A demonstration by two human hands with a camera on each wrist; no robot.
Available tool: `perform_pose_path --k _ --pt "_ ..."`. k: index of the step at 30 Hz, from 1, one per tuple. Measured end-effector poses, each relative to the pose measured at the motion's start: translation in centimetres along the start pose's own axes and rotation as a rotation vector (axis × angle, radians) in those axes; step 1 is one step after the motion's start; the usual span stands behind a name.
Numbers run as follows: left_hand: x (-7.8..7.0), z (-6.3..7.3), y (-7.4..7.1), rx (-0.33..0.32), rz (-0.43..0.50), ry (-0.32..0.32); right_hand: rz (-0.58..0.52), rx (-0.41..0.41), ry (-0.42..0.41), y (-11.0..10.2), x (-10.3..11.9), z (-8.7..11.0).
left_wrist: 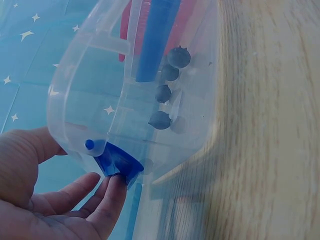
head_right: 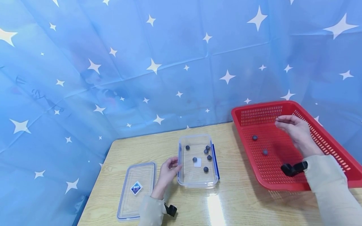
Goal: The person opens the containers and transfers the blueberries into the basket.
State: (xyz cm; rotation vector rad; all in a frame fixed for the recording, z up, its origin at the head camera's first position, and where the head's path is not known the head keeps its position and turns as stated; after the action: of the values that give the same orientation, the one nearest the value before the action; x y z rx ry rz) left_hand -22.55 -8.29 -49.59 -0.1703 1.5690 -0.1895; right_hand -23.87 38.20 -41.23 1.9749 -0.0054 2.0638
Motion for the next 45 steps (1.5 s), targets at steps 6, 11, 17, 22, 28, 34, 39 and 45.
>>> perform_pose_path --k 6,11,17,22,28,34,39,45 --pt "0.2 -0.1 0.0 0.0 0.002 0.004 -0.056 0.032 -0.031 1.1 0.7 0.5" --pt "0.1 -0.1 0.0 0.0 -0.002 0.007 -0.137 0.076 -0.077 2.8 1.4 1.0" --pt "-0.5 0.2 0.0 0.003 -0.003 0.005 -0.131 0.084 -0.13 4.8 1.9 1.7" --pt "0.2 -0.1 0.0 0.003 0.003 -0.009 -0.054 0.079 -0.153 6.4 2.2 2.2" --pt "0.2 -0.2 0.0 0.005 -0.008 -0.002 0.001 0.084 -0.167 8.0 2.2 2.6" --pt "0.3 -0.3 0.0 0.008 -0.009 0.016 0.033 0.1 -0.167 9.4 2.1 3.0" --pt "0.1 -0.2 0.0 0.009 -0.01 0.016 0.06 0.103 -0.178 10.6 2.0 3.3" --pt "-2.1 0.7 -0.2 0.025 0.015 0.027 0.156 0.1 -0.196 12.1 1.7 3.6"
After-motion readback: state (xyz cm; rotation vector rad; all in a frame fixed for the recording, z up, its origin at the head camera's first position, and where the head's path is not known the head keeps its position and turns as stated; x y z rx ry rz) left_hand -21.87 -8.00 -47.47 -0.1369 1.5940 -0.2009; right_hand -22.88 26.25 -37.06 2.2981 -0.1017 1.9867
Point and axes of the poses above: each hand's wrist, its own z-axis away from the middle knuckle, its own y-axis out of the palm, x = y × z, the point moved 5 cm from there along -z, towards the middle knuckle, and after that the axes turned 2 degrees about -x, right-handed, at the moved point
